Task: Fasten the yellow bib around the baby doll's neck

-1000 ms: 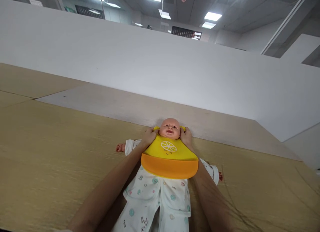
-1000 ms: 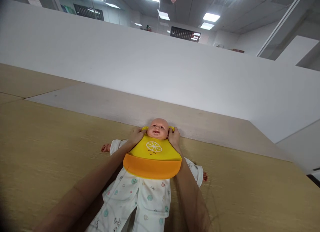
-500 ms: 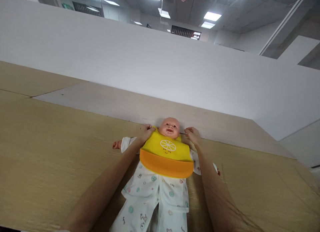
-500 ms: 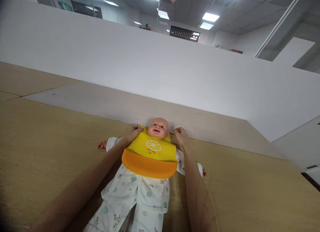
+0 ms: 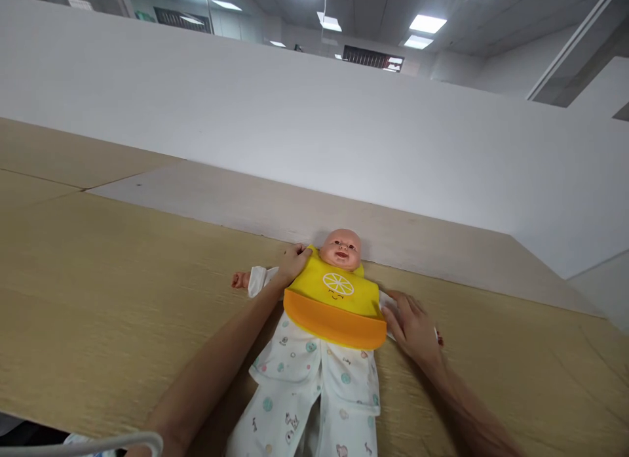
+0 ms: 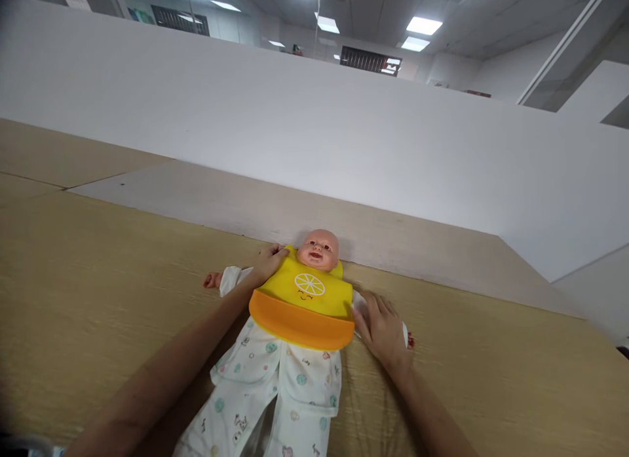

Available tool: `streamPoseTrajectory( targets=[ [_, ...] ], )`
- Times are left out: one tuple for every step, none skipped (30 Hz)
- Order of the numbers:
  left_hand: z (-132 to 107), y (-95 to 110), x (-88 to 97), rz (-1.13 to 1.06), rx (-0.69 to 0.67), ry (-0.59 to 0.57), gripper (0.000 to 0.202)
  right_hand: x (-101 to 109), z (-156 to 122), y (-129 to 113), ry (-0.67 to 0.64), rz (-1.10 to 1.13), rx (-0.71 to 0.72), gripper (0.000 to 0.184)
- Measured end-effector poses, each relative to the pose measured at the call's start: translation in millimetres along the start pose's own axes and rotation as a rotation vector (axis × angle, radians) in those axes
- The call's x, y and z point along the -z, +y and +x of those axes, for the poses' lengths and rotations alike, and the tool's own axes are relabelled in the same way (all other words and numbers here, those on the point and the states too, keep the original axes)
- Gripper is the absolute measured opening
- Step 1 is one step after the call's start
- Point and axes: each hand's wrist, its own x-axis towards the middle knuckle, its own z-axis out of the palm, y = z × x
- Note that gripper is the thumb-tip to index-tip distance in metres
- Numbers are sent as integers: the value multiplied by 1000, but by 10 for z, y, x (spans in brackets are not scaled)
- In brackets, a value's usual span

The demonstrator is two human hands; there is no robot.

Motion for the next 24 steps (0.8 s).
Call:
streamPoseTrajectory(
  targets=[
    [-5, 7, 2, 6, 0, 0, 21, 0, -71, 50, -2, -41, 2, 28],
    [-8, 11, 4, 14, 2, 1, 21, -12, -126, 108, -8, -80, -3, 28],
    [-9, 13, 6, 19, 4, 3, 21, -32, -162, 173, -14, -115, -5, 28],
    [-10, 12, 7, 21, 6, 5, 20, -56, -180, 240, -24, -144, -12, 28],
    [-10, 10, 8, 19, 6, 10, 20, -80, -180, 308, -37, -168, -17, 28],
    [-8, 7, 9, 16, 4, 16, 21, -100, -165, 374, -47, -187, -24, 28],
    [-7, 3, 9, 16, 2, 21, 21, -114, -137, 436, -55, -201, -28, 28],
    [-6, -3, 8, 19, 1, 24, 21, -121, -100, 494, -63, -213, -28, 28],
    [-6, -9, 6, 25, 0, 24, 21, -124, -59, 547, -67, -224, -25, 28],
    [-6, -15, 3, 30, -1, 24, 21, -125, -17, 595, -69, -232, -16, 28],
    [-6, -21, -2, 32, -4, 25, 21, -125, 23, 638, -71, -235, -5, 28],
    [-8, -26, -9, 33, -8, 25, 21, -127, 59, 677, -70, -232, 6, 27],
    [-10, -30, -16, 33, -11, 26, 21, -133, 91, 712, -66, -224, 14, 27],
    [-13, -32, -23, 35, -12, 26, 21, -141, 117, 744, -62, -211, 20, 26],
    [-17, -32, -29, 43, -10, 25, 21, -152, 139, 774, -57, -195, 22, 26],
    [-22, -29, -33, 61, -12, 23, 21, -165, 158, 800, -52, -178, 19, 25],
    [-29, -22, -33, 93, -21, 21, 20, -178, 172, 824, -49, -162, 14, 24],
    [-39, -12, -29, 138, -37, 20, 21, -191, 184, 846, -48, -148, 9, 24],
    [-52, 1, -18, 194, -58, 22, 21, -203, 192, 865, -49, -137, 4, 24],
    [-69, 15, -1, 260, -81, 24, 22, -215, 198, 881, -51, -128, -4, 24],
    [-90, 30, 22, 330, -100, 29, 24, -226, 201, 896, -50, -121, -12, 24],
    [-115, 43, 51, 398, -119, 37, 25, -239, 201, 907, -49, -118, -19, 25],
    [-143, 53, 84, 461, -136, 47, 27, -252, 199, 917, -44, -119, -29, 26],
    [-174, 59, 118, 517, -157, 65, 28, -265, 195, 923, -37, -125, -42, 27]
  ],
)
